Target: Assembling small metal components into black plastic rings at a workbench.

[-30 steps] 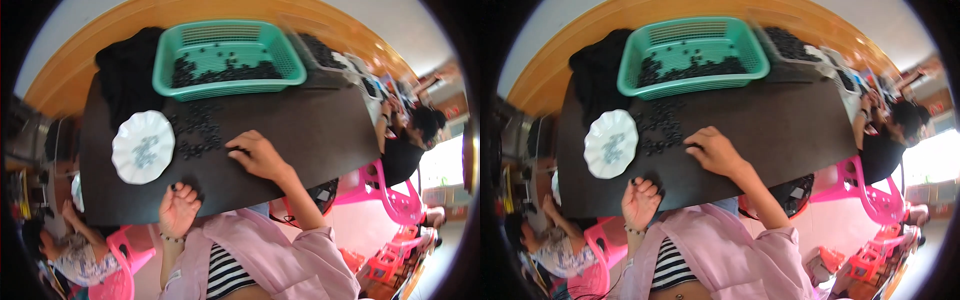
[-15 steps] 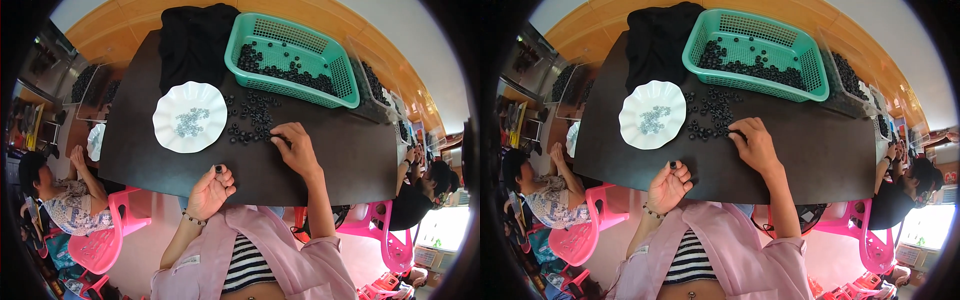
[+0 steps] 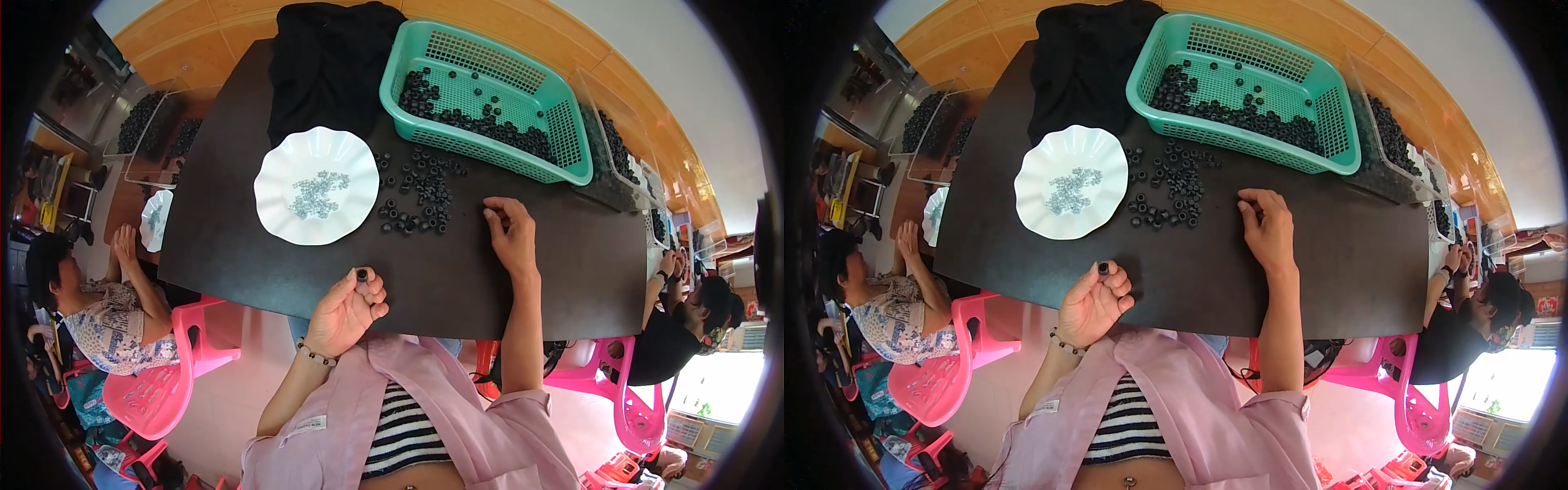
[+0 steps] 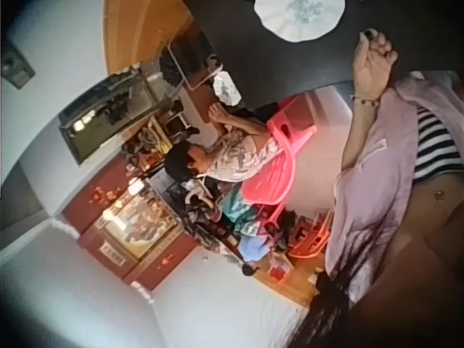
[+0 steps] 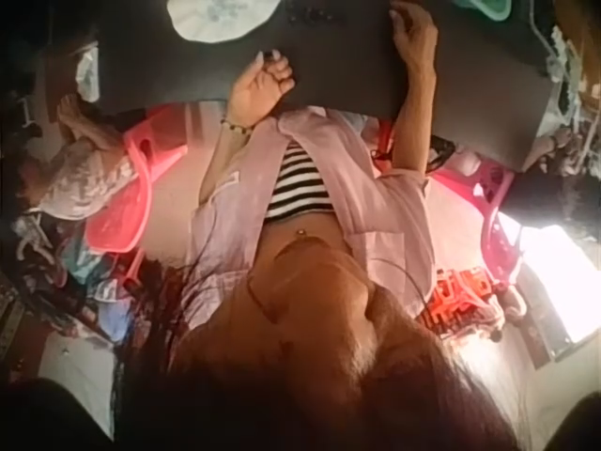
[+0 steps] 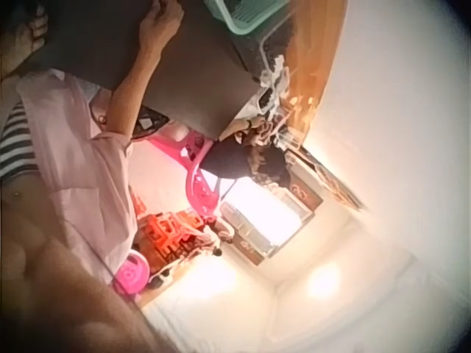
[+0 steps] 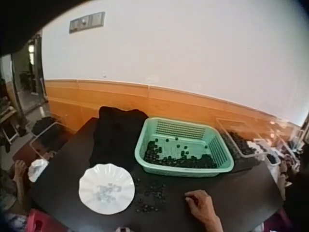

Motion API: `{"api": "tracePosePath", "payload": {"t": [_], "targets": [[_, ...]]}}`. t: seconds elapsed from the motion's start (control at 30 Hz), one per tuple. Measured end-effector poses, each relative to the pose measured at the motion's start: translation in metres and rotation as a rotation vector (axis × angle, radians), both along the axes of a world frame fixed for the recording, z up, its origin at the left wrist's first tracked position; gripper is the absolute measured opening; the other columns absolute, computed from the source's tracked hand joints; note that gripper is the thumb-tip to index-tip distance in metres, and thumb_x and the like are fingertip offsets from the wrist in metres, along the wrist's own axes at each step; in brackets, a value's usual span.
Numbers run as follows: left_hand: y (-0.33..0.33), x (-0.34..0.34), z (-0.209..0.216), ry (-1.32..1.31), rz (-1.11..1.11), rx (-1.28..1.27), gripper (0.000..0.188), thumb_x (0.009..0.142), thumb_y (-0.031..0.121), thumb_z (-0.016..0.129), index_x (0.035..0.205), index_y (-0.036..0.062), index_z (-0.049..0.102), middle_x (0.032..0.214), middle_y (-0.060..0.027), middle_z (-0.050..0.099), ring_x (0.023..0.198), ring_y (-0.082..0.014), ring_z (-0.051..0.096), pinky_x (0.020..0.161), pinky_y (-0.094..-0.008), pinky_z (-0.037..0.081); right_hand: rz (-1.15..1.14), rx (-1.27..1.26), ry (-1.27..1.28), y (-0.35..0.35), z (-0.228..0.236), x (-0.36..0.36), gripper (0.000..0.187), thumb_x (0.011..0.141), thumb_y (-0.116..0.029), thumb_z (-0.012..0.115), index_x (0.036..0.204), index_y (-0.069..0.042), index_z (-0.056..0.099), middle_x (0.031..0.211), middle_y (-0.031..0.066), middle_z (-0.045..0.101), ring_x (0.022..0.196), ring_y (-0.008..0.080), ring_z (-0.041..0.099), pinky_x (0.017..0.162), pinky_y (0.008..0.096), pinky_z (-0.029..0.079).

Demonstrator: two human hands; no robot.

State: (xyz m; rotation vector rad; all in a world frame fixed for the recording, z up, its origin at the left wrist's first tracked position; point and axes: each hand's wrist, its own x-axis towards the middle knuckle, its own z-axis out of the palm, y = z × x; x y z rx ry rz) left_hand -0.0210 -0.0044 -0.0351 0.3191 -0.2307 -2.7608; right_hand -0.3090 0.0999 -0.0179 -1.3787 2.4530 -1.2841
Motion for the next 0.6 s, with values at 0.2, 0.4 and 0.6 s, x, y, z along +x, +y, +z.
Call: {"api": "tracePosePath", "payload": {"t": [0.2,0.4,0.6], "targets": [[0.000,-0.002,-0.001,-0.007,-0.005,-0.022,0.021,0.101,0.027,0.045,0.101,0.0079,0.054,0.092,-0.0034,0.051,0.088,-0.0164,0.047,0.078,-0.0323,0.040,-0.042,-0.043,-0.043,-0.002,-0.005,0.001,0.014,0.082,0.002,0.065,0.095,-0.003,0.066,0.086,0.0077,0.063,0.067,0.0173,0.056,0.062,0.0294,0.046],[0.000,-0.001,-0.002,0.022,0.017,-0.014,0.025,0.100,0.028,0.048,0.103,0.0049,0.057,0.095,-0.0041,0.055,0.090,-0.0155,0.053,0.080,-0.0328,0.046,-0.030,-0.037,-0.020,-0.006,-0.005,0.000,0.014,0.081,0.000,0.065,0.095,-0.003,0.066,0.085,0.0084,0.062,0.067,0.0186,0.056,0.063,0.0307,0.047],[0.001,-0.001,-0.007,0.050,-0.015,-0.019,0.024,0.100,0.028,0.048,0.103,0.0057,0.057,0.096,-0.0030,0.057,0.090,-0.0143,0.055,0.078,-0.0327,0.046,0.019,0.006,-0.023,-0.012,0.008,0.010,0.015,0.083,-0.002,0.065,0.099,-0.003,0.067,0.086,0.0087,0.062,0.068,0.0164,0.056,0.062,0.0282,0.046]]}}
